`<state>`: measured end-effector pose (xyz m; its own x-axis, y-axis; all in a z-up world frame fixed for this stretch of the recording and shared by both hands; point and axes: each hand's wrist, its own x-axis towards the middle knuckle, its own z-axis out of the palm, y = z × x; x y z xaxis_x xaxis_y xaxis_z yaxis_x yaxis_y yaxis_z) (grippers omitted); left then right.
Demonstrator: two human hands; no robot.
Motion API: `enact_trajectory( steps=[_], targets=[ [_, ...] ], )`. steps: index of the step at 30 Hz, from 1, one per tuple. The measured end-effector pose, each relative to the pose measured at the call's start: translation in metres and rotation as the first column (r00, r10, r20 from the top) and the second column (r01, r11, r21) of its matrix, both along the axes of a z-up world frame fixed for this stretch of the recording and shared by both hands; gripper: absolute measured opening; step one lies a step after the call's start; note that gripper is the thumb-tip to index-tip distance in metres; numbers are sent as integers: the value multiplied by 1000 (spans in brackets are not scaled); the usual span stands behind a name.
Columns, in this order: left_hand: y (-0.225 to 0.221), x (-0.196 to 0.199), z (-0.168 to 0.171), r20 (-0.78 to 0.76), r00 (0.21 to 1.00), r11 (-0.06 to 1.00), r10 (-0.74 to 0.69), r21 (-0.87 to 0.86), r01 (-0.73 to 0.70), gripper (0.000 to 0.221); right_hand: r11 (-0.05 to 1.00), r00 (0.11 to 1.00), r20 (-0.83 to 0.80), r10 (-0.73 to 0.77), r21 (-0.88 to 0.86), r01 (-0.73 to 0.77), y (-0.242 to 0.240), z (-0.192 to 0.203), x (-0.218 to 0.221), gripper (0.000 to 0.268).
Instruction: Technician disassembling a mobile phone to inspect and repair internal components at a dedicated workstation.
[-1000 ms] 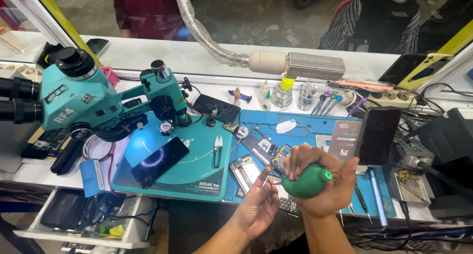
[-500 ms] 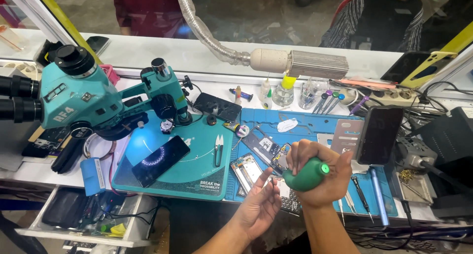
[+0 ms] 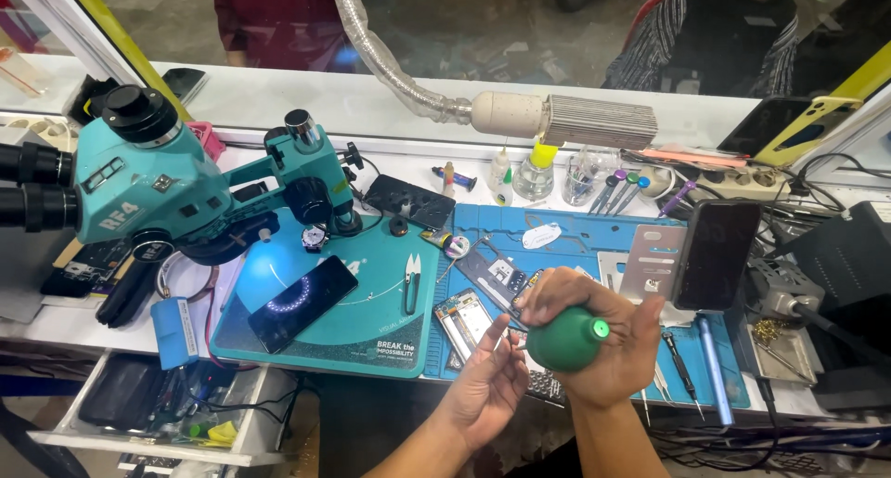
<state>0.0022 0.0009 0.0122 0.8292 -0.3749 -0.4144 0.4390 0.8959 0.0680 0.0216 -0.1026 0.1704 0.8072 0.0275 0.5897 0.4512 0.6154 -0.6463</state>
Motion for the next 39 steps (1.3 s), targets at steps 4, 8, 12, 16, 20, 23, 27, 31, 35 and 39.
enact_trajectory(
  steps=[4, 8, 12, 16, 20, 23, 27, 31, 35, 39],
  targets=[
    [0, -1, -2, 12, 1000, 999, 9, -39, -9, 54, 996, 997, -42, -58, -67, 55, 0, -1, -6, 77],
    [-2, -1, -6, 7, 1000, 999, 0, -32, 0, 53, 997, 997, 13, -77, -12, 77, 0, -1, 1, 75],
    [-4, -4, 0, -7, 1000, 1000, 1, -16, -2, 54, 999, 999, -11, -46, -27, 45, 1, -4, 11, 79],
    [-3, -2, 2, -9, 1000, 1000, -2, -30, 1, 53, 998, 996, -68, -51, 35, 54, 2, -5, 15, 72],
    [0, -2, -2, 15, 1000, 999, 18, -51, -18, 51, 1000, 999, -27, -23, -11, 23, 1, -1, 9, 80],
    [0, 1, -6, -17, 999, 998, 30, -46, -31, 54, 999, 999, -29, -29, 25, 30, 2, -3, 0, 73],
    [-1, 0, -7, 20, 1000, 998, 23, -60, -22, 50, 1000, 999, -36, 6, -1, -6, 0, -3, -1, 77],
    [-1, -4, 2, 3, 1000, 999, 10, -36, -10, 52, 995, 995, -26, -96, -33, 95, 0, -4, -1, 77],
    [0, -3, 6, 4, 1000, 999, 4, -31, -4, 54, 999, 1000, -5, -15, 43, 15, -1, -5, 3, 76],
    [-1, -6, 7, 18, 1000, 1000, 5, 7, -5, 55, 999, 999, 14, -39, -4, 39, 1, -1, 1, 79]
  ],
)
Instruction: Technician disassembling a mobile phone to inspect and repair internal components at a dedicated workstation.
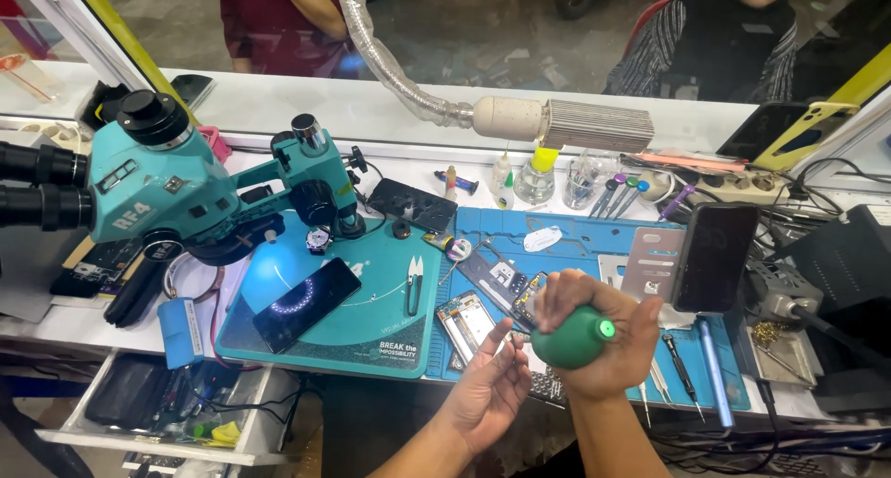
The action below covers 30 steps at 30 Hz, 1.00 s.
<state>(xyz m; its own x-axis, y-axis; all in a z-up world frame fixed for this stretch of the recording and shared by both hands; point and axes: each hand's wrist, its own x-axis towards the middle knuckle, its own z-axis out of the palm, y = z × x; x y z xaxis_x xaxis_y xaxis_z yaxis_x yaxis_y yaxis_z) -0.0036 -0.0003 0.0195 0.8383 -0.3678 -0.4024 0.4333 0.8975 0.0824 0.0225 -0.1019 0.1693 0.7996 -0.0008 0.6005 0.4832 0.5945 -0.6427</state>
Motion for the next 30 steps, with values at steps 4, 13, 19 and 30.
enact_trajectory(
  steps=[4, 13, 19, 30],
  targets=[
    [1, -2, 6, 24, 1000, 1000, -5, 23, 5, 53, 998, 997, -34, -68, 11, 68, -2, -4, 1, 73],
    [-5, -7, 7, 41, 999, 998, 18, 67, -20, 53, 1000, 998, -53, -15, -11, 14, -4, 2, -7, 78],
    [-9, -10, 10, 85, 996, 996, 35, 85, -42, 49, 999, 999, -13, 30, 13, -30, -8, 9, -15, 75],
    [-21, -29, 18, 64, 997, 993, 41, 104, -48, 53, 998, 1000, -4, -29, 51, 29, -21, 0, -31, 74]
  ],
)
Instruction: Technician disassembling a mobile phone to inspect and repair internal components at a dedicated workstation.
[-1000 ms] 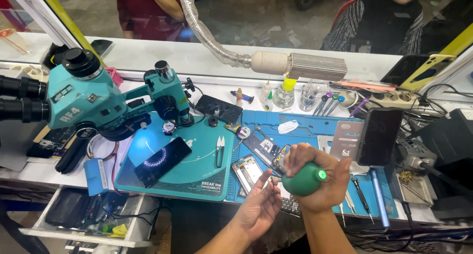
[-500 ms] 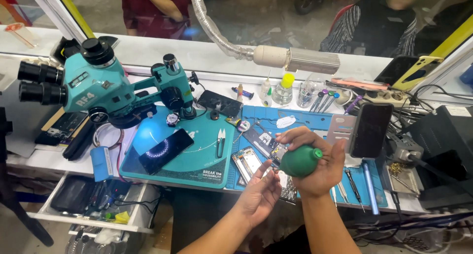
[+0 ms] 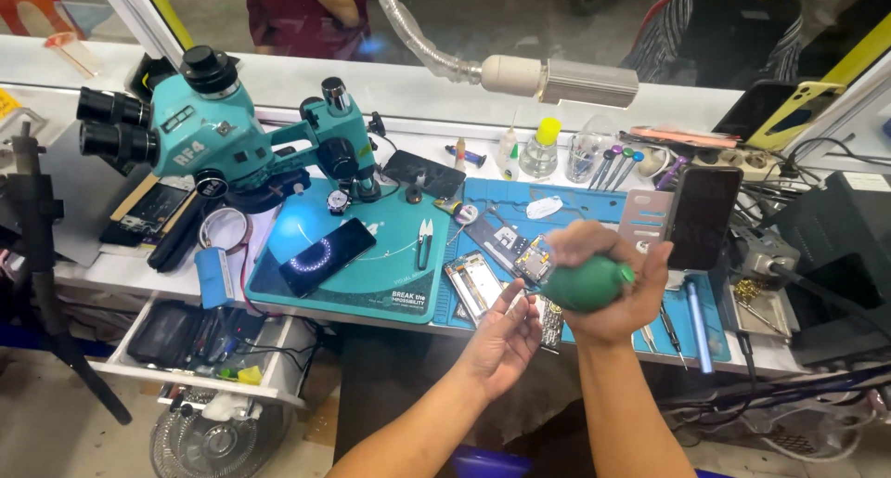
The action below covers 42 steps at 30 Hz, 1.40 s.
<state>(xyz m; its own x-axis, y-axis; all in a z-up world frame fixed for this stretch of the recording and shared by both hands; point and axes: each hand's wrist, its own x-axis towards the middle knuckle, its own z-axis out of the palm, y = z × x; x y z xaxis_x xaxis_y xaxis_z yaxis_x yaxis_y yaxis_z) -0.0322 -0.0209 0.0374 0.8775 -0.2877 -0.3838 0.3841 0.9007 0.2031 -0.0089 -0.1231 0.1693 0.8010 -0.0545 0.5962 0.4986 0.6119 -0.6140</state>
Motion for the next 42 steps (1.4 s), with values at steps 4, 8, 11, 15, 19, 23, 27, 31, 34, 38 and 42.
enact_trajectory(
  steps=[4, 8, 11, 15, 19, 23, 27, 31, 34, 38, 42],
  targets=[
    [3, 3, 1, 44, 999, 1000, -22, -2, 22, 52, 993, 995, -101, -25, 111, 36, -7, 1, -4, 71],
    [4, 3, 1, 48, 999, 1000, -11, -25, 12, 51, 999, 999, 0, -37, 22, 37, -10, 8, -9, 74],
    [6, 3, 4, 26, 1000, 1000, -8, -18, 9, 51, 992, 994, 68, -90, -78, 96, -3, 8, -12, 79],
    [9, 5, 3, 48, 999, 999, -6, -41, 8, 49, 997, 997, 14, -75, -6, 75, 5, 4, -12, 71],
    [11, 5, -1, 40, 999, 998, -4, -57, 6, 48, 998, 998, 21, -52, 27, 52, 7, 6, -10, 73],
    [11, 4, -5, 17, 1000, 998, -5, -65, 6, 48, 999, 999, 2, 34, 35, -34, 7, -3, -5, 76],
    [12, 3, 0, 22, 1000, 998, -5, -70, 6, 49, 996, 999, -52, -5, 87, 9, 10, -4, -4, 71],
    [13, 3, -2, 25, 1000, 998, -12, -58, 13, 52, 1000, 1000, -25, -9, 23, 10, 11, -1, -3, 76],
    [12, 2, -1, 26, 1000, 998, -15, -65, 16, 51, 999, 999, -26, -25, 44, 27, 13, -2, -3, 73],
    [12, 4, -2, 21, 1000, 998, -19, -55, 20, 53, 998, 998, -51, -40, 45, 42, 13, 1, -3, 73],
    [12, 5, 1, 11, 1000, 998, -23, -53, 24, 51, 999, 999, 31, -20, -27, 21, 12, 3, -2, 76]
  ],
)
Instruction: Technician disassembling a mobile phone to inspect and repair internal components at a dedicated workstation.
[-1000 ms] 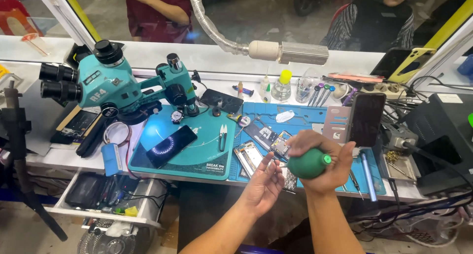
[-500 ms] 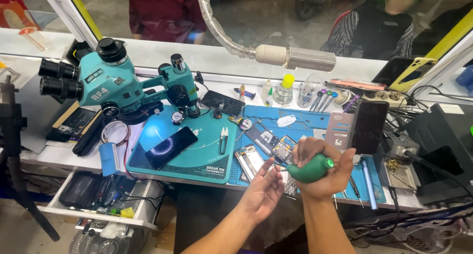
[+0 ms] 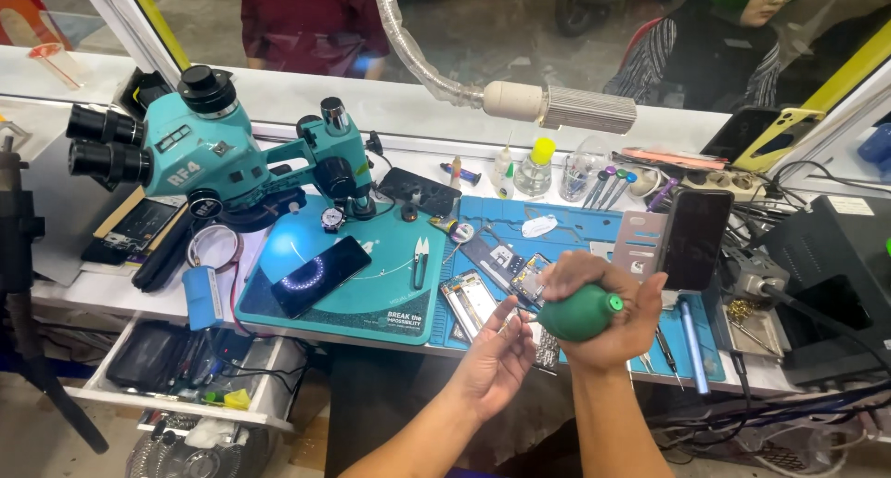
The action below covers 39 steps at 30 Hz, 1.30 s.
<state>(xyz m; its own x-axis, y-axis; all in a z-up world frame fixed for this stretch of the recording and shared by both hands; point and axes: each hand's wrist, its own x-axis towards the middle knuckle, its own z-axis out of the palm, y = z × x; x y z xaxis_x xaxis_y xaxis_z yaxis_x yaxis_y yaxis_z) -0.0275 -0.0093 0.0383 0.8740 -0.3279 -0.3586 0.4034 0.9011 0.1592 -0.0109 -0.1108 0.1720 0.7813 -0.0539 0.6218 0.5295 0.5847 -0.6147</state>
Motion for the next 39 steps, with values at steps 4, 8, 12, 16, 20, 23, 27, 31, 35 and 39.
enact_trajectory(
  steps=[4, 8, 12, 16, 20, 23, 27, 31, 35, 39],
  targets=[
    [1, 1, 1, -6, 1000, 1000, 7, -10, -7, 51, 999, 998, -62, -6, 53, 9, -1, -4, 0, 73],
    [0, -1, 1, -20, 1000, 1000, 5, 10, -5, 52, 1000, 1000, 2, -8, -27, 8, -2, 3, 0, 77],
    [-1, -1, 0, 2, 1000, 1000, -1, -9, 1, 49, 999, 998, -56, -11, 49, 14, -4, -7, 5, 74],
    [-2, -2, 2, -7, 1000, 1000, -3, 7, 3, 52, 997, 998, -56, -9, 78, 13, -5, 0, 8, 73],
    [-4, -1, 0, 14, 1000, 1000, -8, 8, 8, 52, 999, 996, -82, 37, 32, -34, -10, -6, 13, 78],
    [-3, 0, 0, -1, 1000, 1000, -7, 2, 7, 51, 999, 996, -86, 24, 30, -22, -8, -6, 9, 75],
    [-4, 5, -4, 7, 1000, 1000, -7, 17, 7, 51, 999, 999, -32, -19, 36, 20, -4, 3, 5, 76],
    [-2, 5, -3, 4, 1000, 1000, -8, 21, 8, 51, 991, 979, -204, -11, 126, 37, -6, 3, 9, 73],
    [14, 13, 9, 35, 999, 992, 23, 126, -27, 56, 858, 594, -800, -87, 243, 453, -30, 20, 33, 51],
    [37, 27, 4, 28, 997, 979, 68, 192, -72, 55, 962, 617, -774, -142, 39, 271, -60, -28, 50, 40]
  ],
)
